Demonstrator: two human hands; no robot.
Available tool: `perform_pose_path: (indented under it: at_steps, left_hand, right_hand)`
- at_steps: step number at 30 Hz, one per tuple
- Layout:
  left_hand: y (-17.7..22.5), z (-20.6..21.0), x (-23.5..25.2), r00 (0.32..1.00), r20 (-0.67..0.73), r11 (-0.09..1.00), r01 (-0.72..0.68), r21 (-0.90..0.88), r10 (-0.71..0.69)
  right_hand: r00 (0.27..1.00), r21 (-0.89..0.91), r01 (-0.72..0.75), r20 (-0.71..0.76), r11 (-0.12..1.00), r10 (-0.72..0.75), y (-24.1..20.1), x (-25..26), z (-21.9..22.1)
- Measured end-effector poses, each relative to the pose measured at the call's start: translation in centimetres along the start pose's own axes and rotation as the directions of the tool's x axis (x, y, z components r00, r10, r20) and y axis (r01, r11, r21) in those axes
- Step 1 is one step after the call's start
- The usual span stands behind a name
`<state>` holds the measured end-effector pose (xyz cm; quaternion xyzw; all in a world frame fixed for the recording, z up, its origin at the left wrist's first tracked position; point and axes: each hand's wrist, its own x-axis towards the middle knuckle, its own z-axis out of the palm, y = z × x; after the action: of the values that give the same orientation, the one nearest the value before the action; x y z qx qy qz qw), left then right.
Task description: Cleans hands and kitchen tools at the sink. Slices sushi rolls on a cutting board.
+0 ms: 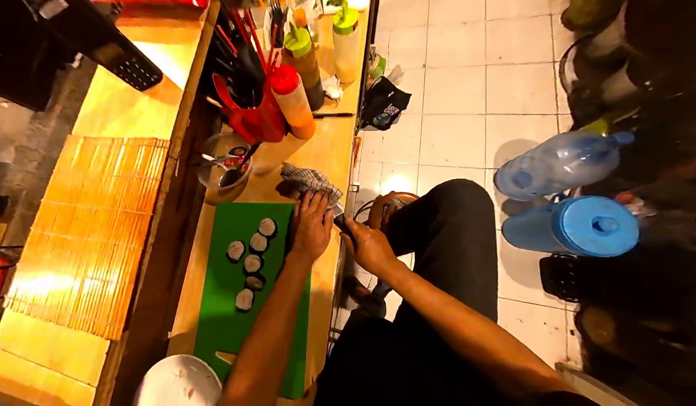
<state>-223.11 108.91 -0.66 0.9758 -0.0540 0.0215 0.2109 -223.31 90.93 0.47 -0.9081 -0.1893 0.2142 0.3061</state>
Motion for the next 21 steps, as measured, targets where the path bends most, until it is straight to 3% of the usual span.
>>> perform_pose_path:
  at_steps: [6, 9, 13, 18, 21]
  left_hand:
    - [0.2, -0.2, 0.7, 0.998, 0.064, 0.987, 0.016, 0.161, -0.026]
    - [0.4, -0.1, 0.7, 0.996, 0.075, 0.988, 0.044, 0.147, -0.056]
    - [0.3, 0.3, 0.7, 0.997, 0.048, 0.993, 0.060, 0.105, -0.065]
    - [0.1, 0.3, 0.8, 0.996, 0.029, 0.995, 0.078, 0.053, -0.080]
    - [1.3, 0.5, 0.3, 0.991, -0.057, 0.991, 0.123, 0.044, -0.120]
  right_hand:
    - [0.993, -0.076, 0.010, -0.114, 0.997, -0.019, 1.6, -1.8, 0.5]
    - [0.992, -0.100, -0.015, -0.123, 0.995, 0.003, 2.7, -4.6, -0.2]
    - [0.968, -0.151, -0.004, -0.250, 0.988, -0.034, 5.2, -10.5, -1.1]
    - [0.899, -0.167, -0.105, -0.437, 0.980, 0.022, 6.8, -19.0, -5.1]
    - [0.848, -0.162, -0.063, -0.529, 0.985, -0.033, 6.1, -18.2, -6.4]
